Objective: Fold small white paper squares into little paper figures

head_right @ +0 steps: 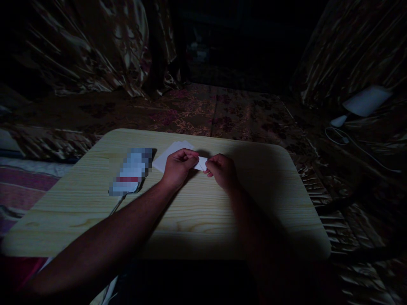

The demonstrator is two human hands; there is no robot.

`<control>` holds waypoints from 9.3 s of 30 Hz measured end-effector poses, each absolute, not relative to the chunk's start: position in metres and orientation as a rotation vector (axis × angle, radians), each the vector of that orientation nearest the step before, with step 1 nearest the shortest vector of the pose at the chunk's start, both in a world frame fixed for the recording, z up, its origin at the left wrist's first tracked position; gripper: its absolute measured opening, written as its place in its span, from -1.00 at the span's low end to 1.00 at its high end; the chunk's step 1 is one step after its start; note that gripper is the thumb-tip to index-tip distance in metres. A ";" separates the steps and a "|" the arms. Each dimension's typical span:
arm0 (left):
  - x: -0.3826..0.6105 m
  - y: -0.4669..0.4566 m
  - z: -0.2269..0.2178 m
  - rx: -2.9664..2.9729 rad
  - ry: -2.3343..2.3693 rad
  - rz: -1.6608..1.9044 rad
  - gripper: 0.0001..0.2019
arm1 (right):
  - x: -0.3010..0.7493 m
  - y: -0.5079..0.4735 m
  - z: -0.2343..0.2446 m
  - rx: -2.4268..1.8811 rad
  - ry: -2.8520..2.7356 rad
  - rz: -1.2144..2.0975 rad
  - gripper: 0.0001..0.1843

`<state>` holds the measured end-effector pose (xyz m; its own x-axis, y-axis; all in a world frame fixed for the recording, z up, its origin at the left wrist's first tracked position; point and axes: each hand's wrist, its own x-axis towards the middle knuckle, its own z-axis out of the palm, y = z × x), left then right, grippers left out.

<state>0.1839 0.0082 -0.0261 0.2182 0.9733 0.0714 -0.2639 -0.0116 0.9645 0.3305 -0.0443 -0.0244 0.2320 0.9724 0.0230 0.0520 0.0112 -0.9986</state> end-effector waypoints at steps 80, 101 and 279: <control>0.187 0.004 -0.027 1.351 0.774 1.144 -0.80 | 0.325 -0.045 -0.036 -1.483 -1.290 0.578 -0.88; 0.187 0.004 -0.027 1.253 0.728 1.182 -0.81 | 0.323 -0.044 -0.034 -1.360 -1.225 0.734 -0.85; 0.193 -0.003 -0.026 1.244 0.807 1.303 -0.79 | 0.310 -0.047 -0.029 -1.311 -1.088 0.688 -0.92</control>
